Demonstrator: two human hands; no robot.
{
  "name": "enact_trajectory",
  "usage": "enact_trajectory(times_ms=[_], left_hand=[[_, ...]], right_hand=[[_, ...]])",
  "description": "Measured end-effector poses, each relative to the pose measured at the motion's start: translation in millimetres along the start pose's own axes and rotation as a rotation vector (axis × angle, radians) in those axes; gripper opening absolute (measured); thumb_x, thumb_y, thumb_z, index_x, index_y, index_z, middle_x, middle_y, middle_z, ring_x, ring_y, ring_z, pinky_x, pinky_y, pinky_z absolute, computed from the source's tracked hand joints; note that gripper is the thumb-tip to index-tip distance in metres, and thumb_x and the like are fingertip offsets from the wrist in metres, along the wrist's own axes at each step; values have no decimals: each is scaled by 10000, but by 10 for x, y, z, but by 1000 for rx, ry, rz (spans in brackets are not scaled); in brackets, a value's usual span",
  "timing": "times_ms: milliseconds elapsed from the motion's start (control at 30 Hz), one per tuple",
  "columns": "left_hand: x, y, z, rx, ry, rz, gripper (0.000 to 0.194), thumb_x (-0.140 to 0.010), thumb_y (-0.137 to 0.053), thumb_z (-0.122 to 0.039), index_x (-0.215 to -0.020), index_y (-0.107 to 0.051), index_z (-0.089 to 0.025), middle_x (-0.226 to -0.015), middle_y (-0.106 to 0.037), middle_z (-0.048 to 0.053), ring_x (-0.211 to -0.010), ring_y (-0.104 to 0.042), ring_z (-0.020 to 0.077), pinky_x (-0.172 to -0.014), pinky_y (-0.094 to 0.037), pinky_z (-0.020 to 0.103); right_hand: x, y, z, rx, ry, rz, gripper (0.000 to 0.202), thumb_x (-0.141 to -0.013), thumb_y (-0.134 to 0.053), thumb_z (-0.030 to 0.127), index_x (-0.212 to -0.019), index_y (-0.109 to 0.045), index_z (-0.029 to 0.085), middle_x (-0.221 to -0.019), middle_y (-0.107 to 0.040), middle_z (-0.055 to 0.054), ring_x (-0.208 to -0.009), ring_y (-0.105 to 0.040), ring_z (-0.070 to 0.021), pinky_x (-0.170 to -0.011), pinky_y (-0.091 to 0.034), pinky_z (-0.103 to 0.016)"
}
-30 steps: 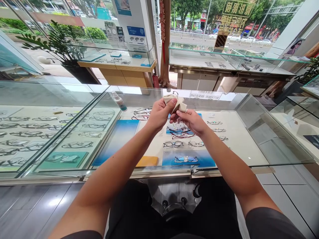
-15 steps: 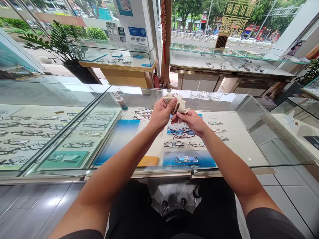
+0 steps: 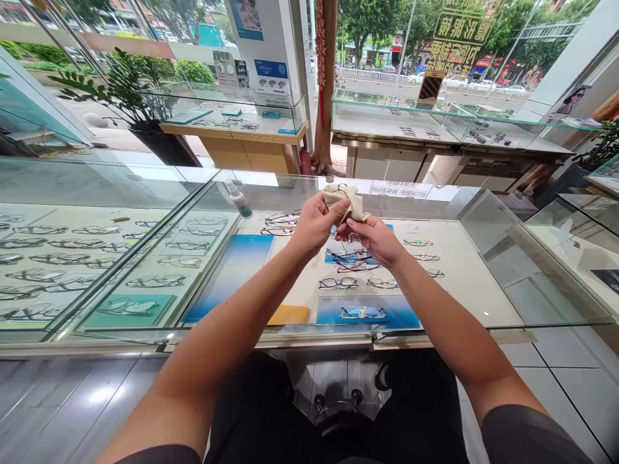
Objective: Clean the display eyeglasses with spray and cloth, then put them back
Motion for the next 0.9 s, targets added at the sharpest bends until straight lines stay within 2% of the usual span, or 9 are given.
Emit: enact_trajectory(times_ms=[133, 233, 300, 400, 467, 567, 633, 733, 900], left_hand=[[28, 59, 35, -47, 1, -132, 578, -943, -760, -755, -817, -595, -215, -433, -454, -85, -323, -371, 76, -352, -282, 246], [-12, 64, 49, 5, 31, -71, 595, -932, -756, -777, -835, -637, -202, -482, -520, -60, -368, -433, 92, -377, -350, 255], [-51, 93, 46, 43, 40, -36, 570, -913, -810, -737, -902, -689, -180, -619, -651, -14, -500, -573, 116, -476, -475, 262], [-103, 223, 21, 82, 14, -98, 525, -908, -860, -664, -1017, -741, -164, -875, -785, 52, -819, -740, 168, -718, -600, 281], [-126, 293, 18, 100, 0, -137, 519, -909, -865, -652, -1051, -756, -164, -964, -812, 69, -956, -765, 190, -832, -617, 298], [-139, 333, 57, 102, 18, -150, 528, -900, -871, -658, -1047, -768, -161, -993, -823, 72, -1006, -768, 193, -911, -617, 313], [-129, 323, 100, 98, 48, -141, 554, -877, -884, -674, -1041, -773, -156, -988, -823, 72, -1001, -768, 195, -922, -615, 318], [-85, 239, 178, 83, 118, -81, 616, -846, -891, -708, -1069, -780, -145, -970, -816, 74, -948, -756, 201, -892, -610, 328], [33, 22, 311, 17, 215, 52, 643, -859, -844, -763, -1003, -772, -140, -857, -754, 47, -796, -674, 166, -797, -569, 316]], right_hand=[[1, -78, -50, 56, 10, 26, 457, -824, -889, 677, -896, -853, 227, -862, -807, -45, -824, -649, -185, -789, -484, -347], [7, -55, -18, 46, 14, 0, 448, -838, -880, 667, -914, -861, 226, -900, -818, -53, -861, -677, -190, -833, -497, -357], [17, -10, 41, 34, 20, -20, 436, -844, -876, 658, -915, -867, 228, -908, -817, -60, -878, -691, -198, -879, -518, -377], [45, 67, 176, 14, 56, -27, 392, -862, -865, 640, -908, -876, 251, -915, -809, -62, -908, -705, -210, -903, -534, -393], [69, 153, 287, 9, 110, -62, 351, -891, -842, 627, -915, -882, 279, -932, -801, -54, -919, -695, -210, -894, -529, -388], [106, 334, 441, 38, 223, -192, 302, -924, -815, 616, -934, -887, 322, -988, -770, -35, -871, -630, -187, -866, -513, -378], [118, 415, 503, 81, 284, -257, 309, -928, -809, 632, -919, -881, 332, -1042, -746, -37, -903, -614, -196, -878, -515, -385], [102, 456, 528, 126, 333, -304, 367, -913, -804, 686, -870, -868, 327, -1108, -734, -52, -1126, -629, -252, -1003, -517, -422], [60, 444, 446, 102, 311, -340, 412, -886, -809, 727, -996, -899, 340, -1246, -725, -50, -1303, -607, -275, -1145, -482, -453]])
Point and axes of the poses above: each hand's wrist, its own x-axis away from the middle knuckle, its own y-axis out of the back of the hand, z = x × y, the point moved 8 cm from there along -x, towards the middle knuckle
